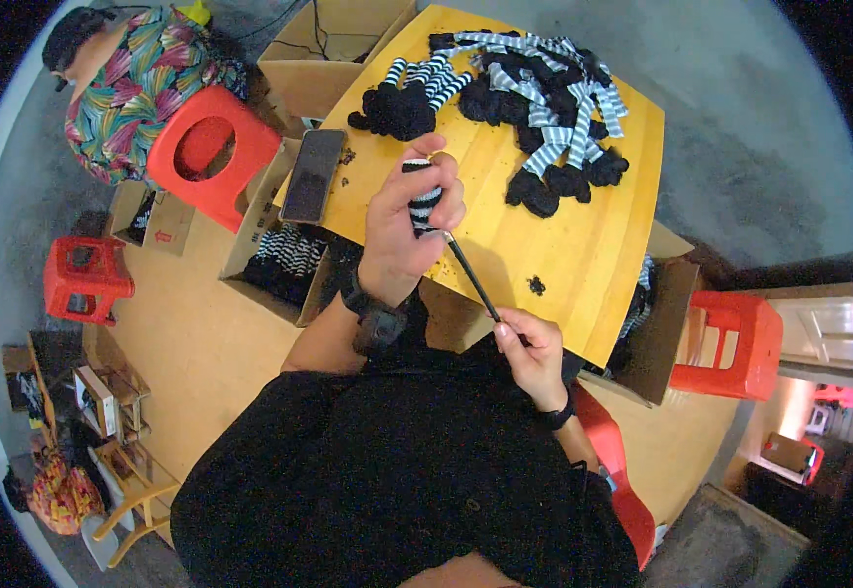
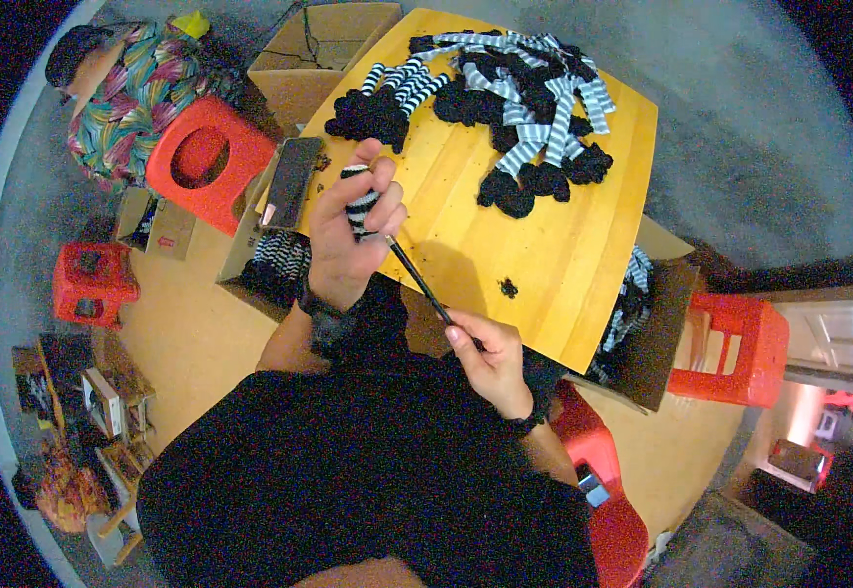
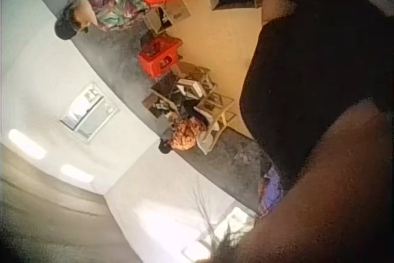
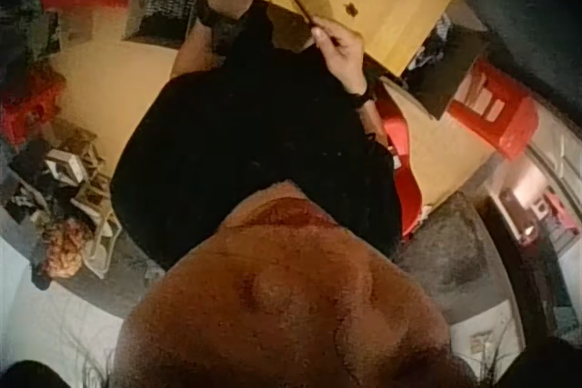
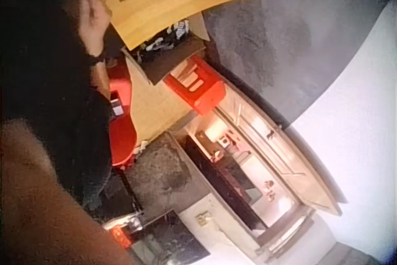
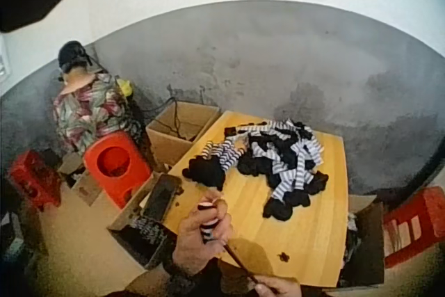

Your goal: Turning small striped fabric tubes right-side out using a thin stick.

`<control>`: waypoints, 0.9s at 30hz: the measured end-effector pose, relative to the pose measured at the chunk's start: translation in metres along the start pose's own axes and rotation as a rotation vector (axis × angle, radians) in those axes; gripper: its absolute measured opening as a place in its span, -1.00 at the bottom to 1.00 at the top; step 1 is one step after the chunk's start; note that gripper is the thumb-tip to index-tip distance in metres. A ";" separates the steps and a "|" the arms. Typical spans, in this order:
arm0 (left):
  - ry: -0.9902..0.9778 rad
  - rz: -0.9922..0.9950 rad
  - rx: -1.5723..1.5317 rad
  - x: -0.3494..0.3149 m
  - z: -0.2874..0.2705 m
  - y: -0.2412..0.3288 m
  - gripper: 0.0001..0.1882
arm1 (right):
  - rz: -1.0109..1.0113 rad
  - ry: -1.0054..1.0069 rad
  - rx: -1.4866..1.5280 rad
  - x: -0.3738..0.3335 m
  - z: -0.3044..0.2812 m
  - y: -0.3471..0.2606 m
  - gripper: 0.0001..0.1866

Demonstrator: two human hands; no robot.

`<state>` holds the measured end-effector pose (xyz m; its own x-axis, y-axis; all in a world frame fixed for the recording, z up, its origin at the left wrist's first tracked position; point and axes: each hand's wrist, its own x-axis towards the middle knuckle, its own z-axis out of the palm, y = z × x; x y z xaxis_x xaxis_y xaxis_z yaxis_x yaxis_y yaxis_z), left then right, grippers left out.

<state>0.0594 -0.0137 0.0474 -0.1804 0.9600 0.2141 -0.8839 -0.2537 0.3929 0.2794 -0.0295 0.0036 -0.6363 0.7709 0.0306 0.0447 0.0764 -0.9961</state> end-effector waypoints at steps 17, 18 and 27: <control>-0.103 -0.173 0.088 -0.012 0.032 -0.029 -0.65 | -0.047 0.049 0.122 -0.002 0.005 0.008 -0.81; -0.103 -0.174 0.088 -0.012 0.032 -0.031 -0.65 | -0.047 0.050 0.121 -0.001 0.007 0.009 -0.81; -0.106 -0.252 0.183 -0.010 0.013 -0.055 -0.74 | -0.211 0.247 -0.092 0.021 0.018 0.008 -0.80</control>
<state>0.1150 -0.0107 0.0352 0.0885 0.9800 0.1781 -0.8008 -0.0364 0.5979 0.2523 -0.0240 -0.0050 -0.4332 0.8611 0.2662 0.0078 0.2989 -0.9543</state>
